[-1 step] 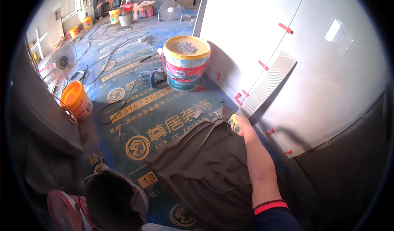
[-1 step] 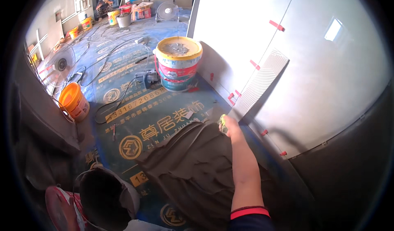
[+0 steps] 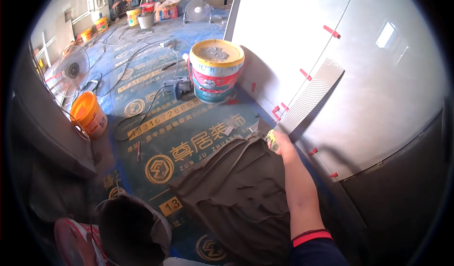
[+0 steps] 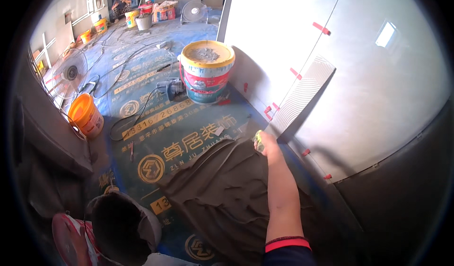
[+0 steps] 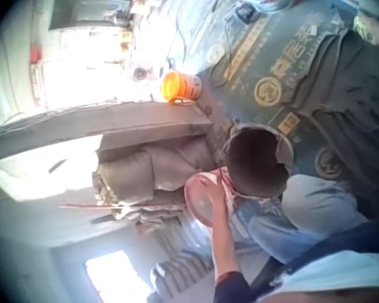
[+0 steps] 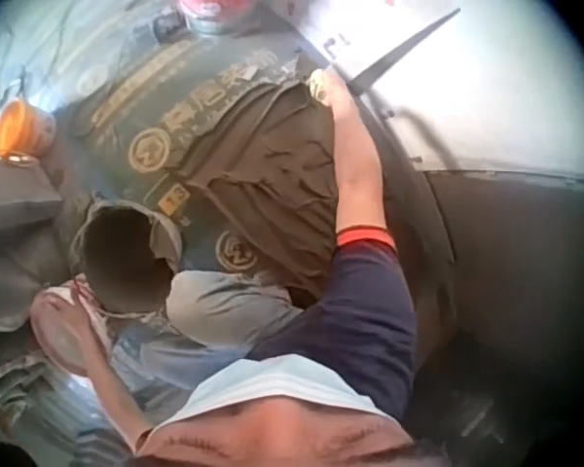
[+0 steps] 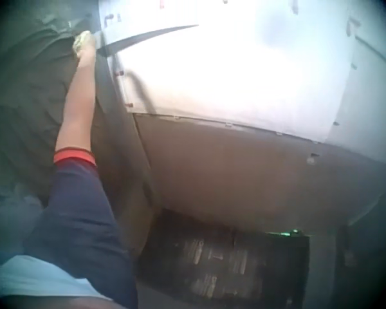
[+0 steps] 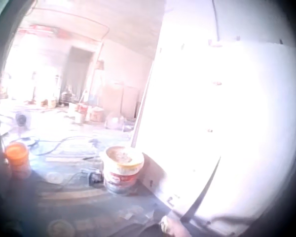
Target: The person scoops mortar from a bucket and spreads it across the back of a large tile using a trowel.
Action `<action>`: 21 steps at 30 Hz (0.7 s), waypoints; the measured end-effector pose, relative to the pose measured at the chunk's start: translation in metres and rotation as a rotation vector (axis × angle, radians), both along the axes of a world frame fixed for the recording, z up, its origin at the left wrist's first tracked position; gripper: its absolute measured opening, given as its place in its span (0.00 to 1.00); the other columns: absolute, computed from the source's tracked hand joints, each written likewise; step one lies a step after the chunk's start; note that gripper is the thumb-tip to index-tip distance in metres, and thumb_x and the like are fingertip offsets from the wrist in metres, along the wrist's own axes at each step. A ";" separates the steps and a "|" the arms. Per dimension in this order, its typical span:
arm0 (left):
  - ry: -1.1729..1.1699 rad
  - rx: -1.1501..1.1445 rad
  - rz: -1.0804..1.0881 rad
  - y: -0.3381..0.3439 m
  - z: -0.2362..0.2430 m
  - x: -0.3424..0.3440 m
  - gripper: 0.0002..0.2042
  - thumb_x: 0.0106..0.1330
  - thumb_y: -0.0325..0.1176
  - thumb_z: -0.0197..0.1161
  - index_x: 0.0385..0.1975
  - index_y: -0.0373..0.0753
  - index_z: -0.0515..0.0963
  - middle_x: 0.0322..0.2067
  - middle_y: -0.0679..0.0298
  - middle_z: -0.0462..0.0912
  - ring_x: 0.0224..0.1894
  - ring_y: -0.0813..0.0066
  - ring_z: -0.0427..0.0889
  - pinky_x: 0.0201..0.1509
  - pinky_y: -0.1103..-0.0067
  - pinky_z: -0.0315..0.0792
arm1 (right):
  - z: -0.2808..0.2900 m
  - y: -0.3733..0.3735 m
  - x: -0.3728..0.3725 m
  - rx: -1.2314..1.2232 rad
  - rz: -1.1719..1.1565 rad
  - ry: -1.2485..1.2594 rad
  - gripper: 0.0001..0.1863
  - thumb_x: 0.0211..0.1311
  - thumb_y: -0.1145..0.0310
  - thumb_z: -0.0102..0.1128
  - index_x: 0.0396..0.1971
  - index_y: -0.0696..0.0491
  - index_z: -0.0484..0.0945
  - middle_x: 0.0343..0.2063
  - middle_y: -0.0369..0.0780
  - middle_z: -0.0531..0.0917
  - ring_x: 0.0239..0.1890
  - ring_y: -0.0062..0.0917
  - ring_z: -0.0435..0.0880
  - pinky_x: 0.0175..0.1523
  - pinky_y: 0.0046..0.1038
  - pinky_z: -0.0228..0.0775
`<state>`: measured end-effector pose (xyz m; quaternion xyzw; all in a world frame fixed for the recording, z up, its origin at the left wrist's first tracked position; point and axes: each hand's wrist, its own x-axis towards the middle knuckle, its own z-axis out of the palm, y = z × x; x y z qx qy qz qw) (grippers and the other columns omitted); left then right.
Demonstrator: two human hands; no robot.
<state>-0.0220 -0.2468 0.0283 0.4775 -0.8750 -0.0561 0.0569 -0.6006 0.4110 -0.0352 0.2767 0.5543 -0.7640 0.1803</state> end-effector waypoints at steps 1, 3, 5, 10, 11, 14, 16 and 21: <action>-0.005 -0.008 0.003 0.002 0.008 0.000 0.38 0.63 0.33 0.58 0.67 0.30 0.45 0.67 0.39 0.48 0.69 0.47 0.49 0.72 0.69 0.43 | -0.006 -0.003 -0.009 -0.039 -0.030 -0.041 0.08 0.63 0.67 0.48 0.31 0.56 0.69 0.21 0.43 0.73 0.15 0.26 0.72 0.17 0.27 0.67; -0.003 -0.008 -0.007 0.008 0.017 -0.004 0.38 0.62 0.32 0.58 0.67 0.30 0.44 0.67 0.39 0.47 0.69 0.46 0.49 0.72 0.69 0.43 | -0.011 0.006 -0.021 0.023 -0.047 -0.049 0.05 0.60 0.71 0.48 0.28 0.56 0.69 0.21 0.41 0.72 0.15 0.27 0.72 0.17 0.27 0.67; -0.021 -0.020 0.011 0.008 0.018 -0.004 0.38 0.62 0.32 0.59 0.68 0.30 0.44 0.67 0.39 0.47 0.69 0.46 0.49 0.72 0.69 0.43 | -0.013 0.009 -0.019 0.082 -0.080 -0.080 0.04 0.59 0.73 0.48 0.27 0.57 0.69 0.20 0.41 0.72 0.15 0.28 0.73 0.16 0.27 0.67; -0.133 -0.028 0.113 0.023 0.032 -0.022 0.40 0.61 0.32 0.60 0.68 0.32 0.43 0.67 0.39 0.47 0.69 0.46 0.48 0.72 0.68 0.43 | -0.019 0.028 0.007 0.168 -0.190 -0.126 0.04 0.58 0.74 0.48 0.26 0.57 0.69 0.19 0.41 0.72 0.15 0.28 0.72 0.15 0.28 0.66; -0.108 -0.025 0.098 0.014 0.023 -0.015 0.40 0.61 0.33 0.60 0.68 0.33 0.42 0.67 0.40 0.47 0.69 0.46 0.48 0.72 0.68 0.43 | -0.026 0.036 0.009 0.187 -0.222 -0.134 0.04 0.58 0.73 0.49 0.26 0.57 0.69 0.19 0.41 0.71 0.14 0.28 0.72 0.15 0.28 0.66; -0.094 -0.056 0.079 -0.004 0.013 0.003 0.41 0.61 0.35 0.60 0.69 0.33 0.41 0.67 0.41 0.46 0.70 0.47 0.48 0.72 0.68 0.44 | -0.028 0.058 0.045 1.325 0.545 0.078 0.13 0.54 0.67 0.57 0.36 0.60 0.76 0.31 0.48 0.81 0.27 0.36 0.82 0.31 0.34 0.76; -0.089 -0.062 0.053 -0.008 0.004 -0.002 0.41 0.62 0.36 0.61 0.69 0.33 0.41 0.68 0.41 0.46 0.70 0.47 0.48 0.72 0.68 0.44 | -0.015 0.082 0.074 1.894 0.964 0.102 0.18 0.52 0.60 0.61 0.38 0.59 0.79 0.36 0.48 0.83 0.36 0.36 0.84 0.41 0.33 0.76; -0.108 -0.085 0.036 -0.008 0.005 -0.006 0.41 0.62 0.36 0.60 0.68 0.33 0.41 0.68 0.41 0.46 0.70 0.47 0.48 0.72 0.68 0.45 | -0.021 0.098 0.146 1.427 0.161 -0.160 0.19 0.57 0.55 0.58 0.36 0.57 0.80 0.30 0.46 0.84 0.35 0.36 0.84 0.40 0.33 0.76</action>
